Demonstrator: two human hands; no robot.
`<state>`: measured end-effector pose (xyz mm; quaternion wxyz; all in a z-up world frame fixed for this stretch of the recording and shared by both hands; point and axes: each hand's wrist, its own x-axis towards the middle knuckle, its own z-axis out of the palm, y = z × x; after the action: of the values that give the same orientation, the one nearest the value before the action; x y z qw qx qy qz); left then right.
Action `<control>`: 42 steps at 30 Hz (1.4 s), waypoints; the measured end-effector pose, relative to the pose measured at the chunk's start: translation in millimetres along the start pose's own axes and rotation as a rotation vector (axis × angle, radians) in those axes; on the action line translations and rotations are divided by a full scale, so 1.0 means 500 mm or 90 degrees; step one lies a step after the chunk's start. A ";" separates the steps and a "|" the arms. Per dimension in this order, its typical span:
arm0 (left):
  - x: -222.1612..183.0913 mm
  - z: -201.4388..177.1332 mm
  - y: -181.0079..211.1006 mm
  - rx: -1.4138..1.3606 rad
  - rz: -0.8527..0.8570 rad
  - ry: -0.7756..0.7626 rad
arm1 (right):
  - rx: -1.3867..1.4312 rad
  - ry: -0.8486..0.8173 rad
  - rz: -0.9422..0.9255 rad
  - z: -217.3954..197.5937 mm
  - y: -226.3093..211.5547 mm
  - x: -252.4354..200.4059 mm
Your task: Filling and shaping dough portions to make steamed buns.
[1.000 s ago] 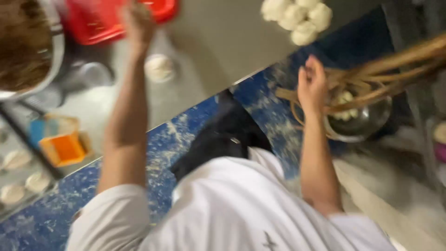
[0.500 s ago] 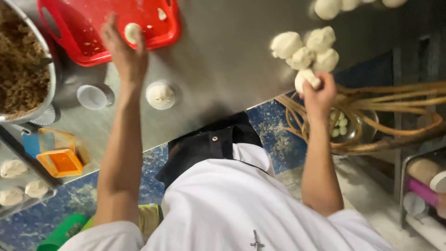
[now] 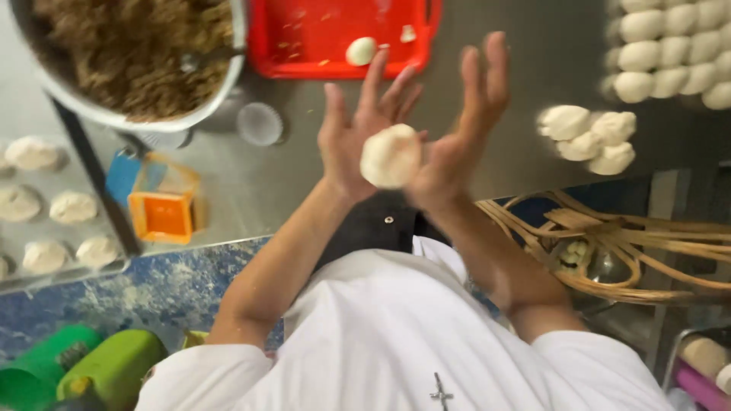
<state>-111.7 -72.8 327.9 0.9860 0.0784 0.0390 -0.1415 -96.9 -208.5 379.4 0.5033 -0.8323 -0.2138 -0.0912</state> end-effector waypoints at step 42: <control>-0.486 -0.340 0.494 0.154 0.220 0.554 | -0.427 -0.531 -0.217 0.676 0.046 0.296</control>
<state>-283.3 255.7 219.9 0.8713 0.2495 0.4173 0.0670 24.0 117.8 254.3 0.0617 -0.8659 -0.4856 0.1026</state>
